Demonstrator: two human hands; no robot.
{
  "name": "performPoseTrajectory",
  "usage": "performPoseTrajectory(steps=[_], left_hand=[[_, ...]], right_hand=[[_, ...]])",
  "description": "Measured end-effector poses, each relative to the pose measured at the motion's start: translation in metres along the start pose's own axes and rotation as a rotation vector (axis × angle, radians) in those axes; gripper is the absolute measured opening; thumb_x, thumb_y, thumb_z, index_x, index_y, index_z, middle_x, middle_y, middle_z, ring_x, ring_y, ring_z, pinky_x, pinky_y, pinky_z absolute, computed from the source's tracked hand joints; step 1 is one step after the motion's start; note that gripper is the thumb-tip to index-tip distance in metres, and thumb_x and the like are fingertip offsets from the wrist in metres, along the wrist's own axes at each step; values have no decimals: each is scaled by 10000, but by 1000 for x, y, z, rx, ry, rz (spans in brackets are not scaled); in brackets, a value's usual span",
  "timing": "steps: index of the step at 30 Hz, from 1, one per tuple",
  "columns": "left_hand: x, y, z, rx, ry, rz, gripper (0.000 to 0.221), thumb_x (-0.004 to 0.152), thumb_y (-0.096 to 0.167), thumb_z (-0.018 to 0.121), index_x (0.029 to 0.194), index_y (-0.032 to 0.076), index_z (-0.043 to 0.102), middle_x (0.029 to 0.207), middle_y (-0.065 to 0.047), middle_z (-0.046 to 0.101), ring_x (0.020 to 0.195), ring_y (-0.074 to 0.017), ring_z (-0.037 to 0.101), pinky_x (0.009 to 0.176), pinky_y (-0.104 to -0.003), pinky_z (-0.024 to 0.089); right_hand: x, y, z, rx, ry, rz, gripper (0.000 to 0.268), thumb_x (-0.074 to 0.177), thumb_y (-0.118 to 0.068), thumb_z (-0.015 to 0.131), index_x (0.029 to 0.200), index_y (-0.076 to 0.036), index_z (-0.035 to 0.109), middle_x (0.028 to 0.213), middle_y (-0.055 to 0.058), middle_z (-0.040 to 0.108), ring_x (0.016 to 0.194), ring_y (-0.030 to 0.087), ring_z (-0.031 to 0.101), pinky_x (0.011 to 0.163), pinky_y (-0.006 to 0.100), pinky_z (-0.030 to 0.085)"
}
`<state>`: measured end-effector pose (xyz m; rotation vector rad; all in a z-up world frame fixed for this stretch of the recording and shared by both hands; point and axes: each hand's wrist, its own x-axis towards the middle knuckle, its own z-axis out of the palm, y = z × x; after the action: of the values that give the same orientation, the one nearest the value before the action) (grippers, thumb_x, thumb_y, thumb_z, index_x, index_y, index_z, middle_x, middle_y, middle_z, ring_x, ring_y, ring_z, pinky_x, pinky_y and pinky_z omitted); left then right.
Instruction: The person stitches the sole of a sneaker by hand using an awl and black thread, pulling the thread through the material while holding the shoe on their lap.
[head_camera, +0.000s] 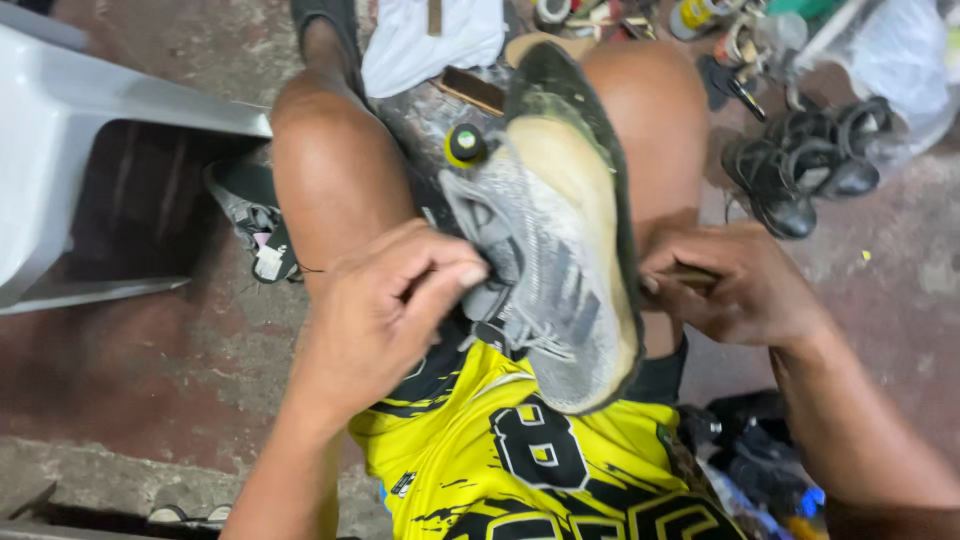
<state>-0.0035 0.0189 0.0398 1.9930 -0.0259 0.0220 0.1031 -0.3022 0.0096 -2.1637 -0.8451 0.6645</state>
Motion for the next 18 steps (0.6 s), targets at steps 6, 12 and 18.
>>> performPoseTrajectory(steps=[6, 12, 18], left_hand=[[-1, 3, -15, 191, -79, 23, 143, 913, 165, 735, 930, 27, 704, 856, -115, 707, 758, -303, 689, 672, -364, 523], [-14, -9, -32, -17, -128, -58, 127, 946, 133, 711, 919, 16, 671, 828, -77, 646, 696, -203, 616, 634, -316, 495], [-13, -24, -2, -811, -28, -482, 201, 1061, 167, 567, 948, 13, 631, 846, -29, 663, 612, -75, 525, 507, -212, 434]], right_hand=[[4, -4, -1, 127, -8, -33, 77, 821, -24, 750, 878, -59, 712, 667, 21, 685, 540, 92, 611, 509, 259, 458], [9, -2, -1, 114, -31, 1, 56, 812, -33, 723, 863, -57, 725, 641, 27, 663, 493, 94, 537, 464, 283, 378], [22, -9, 1, 89, -61, -26, 32, 847, -78, 730, 872, -74, 711, 656, 11, 679, 490, 73, 561, 423, 283, 392]])
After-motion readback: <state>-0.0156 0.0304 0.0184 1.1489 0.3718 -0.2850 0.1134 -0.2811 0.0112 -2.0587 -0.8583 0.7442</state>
